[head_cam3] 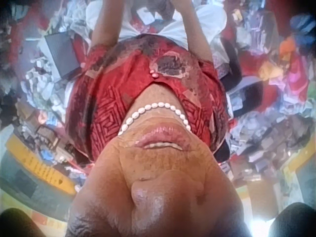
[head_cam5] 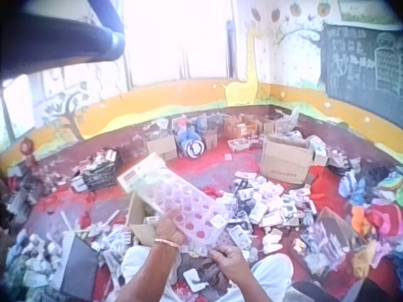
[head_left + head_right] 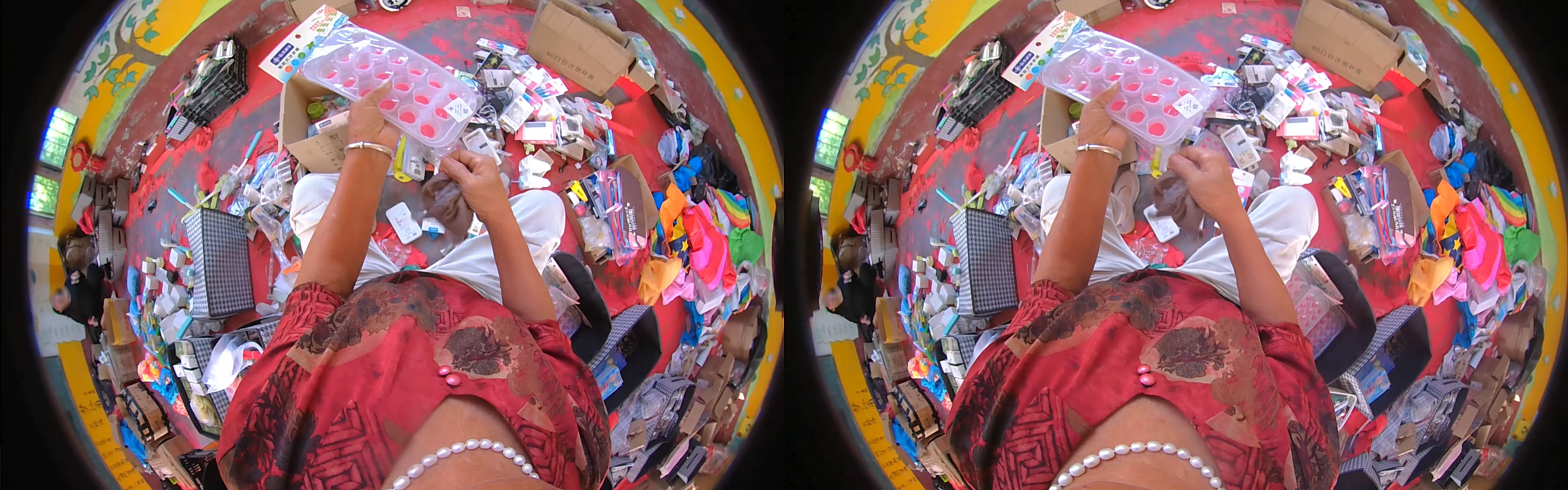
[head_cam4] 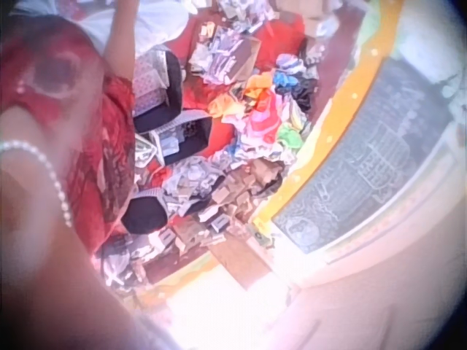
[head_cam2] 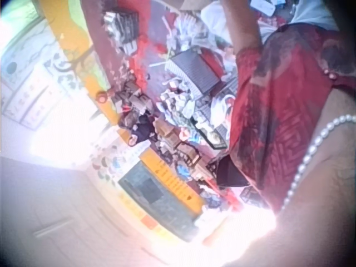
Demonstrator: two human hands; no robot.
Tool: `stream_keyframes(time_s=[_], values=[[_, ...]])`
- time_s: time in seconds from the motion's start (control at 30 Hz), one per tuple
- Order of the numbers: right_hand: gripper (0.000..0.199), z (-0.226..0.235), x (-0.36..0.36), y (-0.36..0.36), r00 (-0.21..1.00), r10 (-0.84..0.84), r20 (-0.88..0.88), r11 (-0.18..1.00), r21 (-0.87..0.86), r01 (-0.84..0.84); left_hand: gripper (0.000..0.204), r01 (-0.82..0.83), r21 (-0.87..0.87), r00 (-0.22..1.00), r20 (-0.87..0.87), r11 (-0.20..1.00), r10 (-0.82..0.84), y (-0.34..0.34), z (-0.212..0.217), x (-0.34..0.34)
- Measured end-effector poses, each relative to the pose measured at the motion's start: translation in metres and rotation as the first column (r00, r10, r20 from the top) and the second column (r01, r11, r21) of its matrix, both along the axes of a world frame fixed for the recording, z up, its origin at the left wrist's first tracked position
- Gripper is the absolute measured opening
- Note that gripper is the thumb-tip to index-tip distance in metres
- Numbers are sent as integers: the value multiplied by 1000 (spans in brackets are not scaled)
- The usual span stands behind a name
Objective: The person sits on the floor and wipes the plastic packaging of small round items with a cloth. They handle several packages, including yellow and red items, wiping each one individually and placing them into a nearby basket.
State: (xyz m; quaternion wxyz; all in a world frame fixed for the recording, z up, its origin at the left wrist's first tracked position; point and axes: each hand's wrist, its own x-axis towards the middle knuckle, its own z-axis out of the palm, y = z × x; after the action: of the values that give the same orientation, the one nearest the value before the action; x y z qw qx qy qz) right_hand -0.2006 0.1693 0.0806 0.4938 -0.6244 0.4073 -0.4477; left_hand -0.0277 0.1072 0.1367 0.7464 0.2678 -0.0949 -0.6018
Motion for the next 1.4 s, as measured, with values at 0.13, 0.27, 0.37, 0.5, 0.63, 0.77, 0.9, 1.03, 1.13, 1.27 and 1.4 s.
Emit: stream_keyframes(time_s=[0.13, 0.27, 0.37, 0.5, 0.63, 0.77, 0.9, 1.03, 1.13, 1.27, 1.4], values=[[22, 28, -22, 0, 896, -390, 213, 919, 155, 363, 40, 1, -48, 1000, 17, 999, 0, 1, -2, 2], [10, 53, -9, 12, 809, -478, 342, 755, -311, 578, 28, -8, 73, 1000, -26, 997, 10, 2, 0, -4], [13, 57, 14, 10, 871, -419, -255, 541, -841, 14, 27, 93, 252, 992, -105, 963, -68, 4, 5, -9], [14, 67, 2, -27, 837, -534, -124, 369, -924, 98, 33, 184, -51, 982, -36, 982, -186, 17, 8, -1], [5, 79, -3, -44, 715, -679, -166, 558, -749, 357, 38, 102, -24, 992, 77, 994, -100, 19, 5, -4], [12, 57, 31, -9, 861, -385, -332, 416, -895, -159, 37, 142, -52, 990, -14, 988, -143, 14, 2, -7], [8, 34, -22, -38, 783, -594, -185, 561, -792, 239, 34, 158, -16, 987, -11, 987, -158, 19, -1, 4], [15, 3, -85, -66, 508, -852, -125, 496, -504, 707, 36, 125, 20, 992, 23, 992, -126, 19, -6, 13], [21, 4, -82, -68, 691, -684, 234, 725, 111, 680, 40, 217, -61, 976, 24, 974, -216, 18, -11, 9], [24, 61, -72, -51, 574, -507, 643, 852, 273, 446, 48, 353, -197, 928, 201, 915, -315, 28, -10, 4], [23, 113, -40, -38, 666, -353, 657, 884, -1, 468, 52, 416, -109, 879, 303, 903, -368, 40, -10, -8]])
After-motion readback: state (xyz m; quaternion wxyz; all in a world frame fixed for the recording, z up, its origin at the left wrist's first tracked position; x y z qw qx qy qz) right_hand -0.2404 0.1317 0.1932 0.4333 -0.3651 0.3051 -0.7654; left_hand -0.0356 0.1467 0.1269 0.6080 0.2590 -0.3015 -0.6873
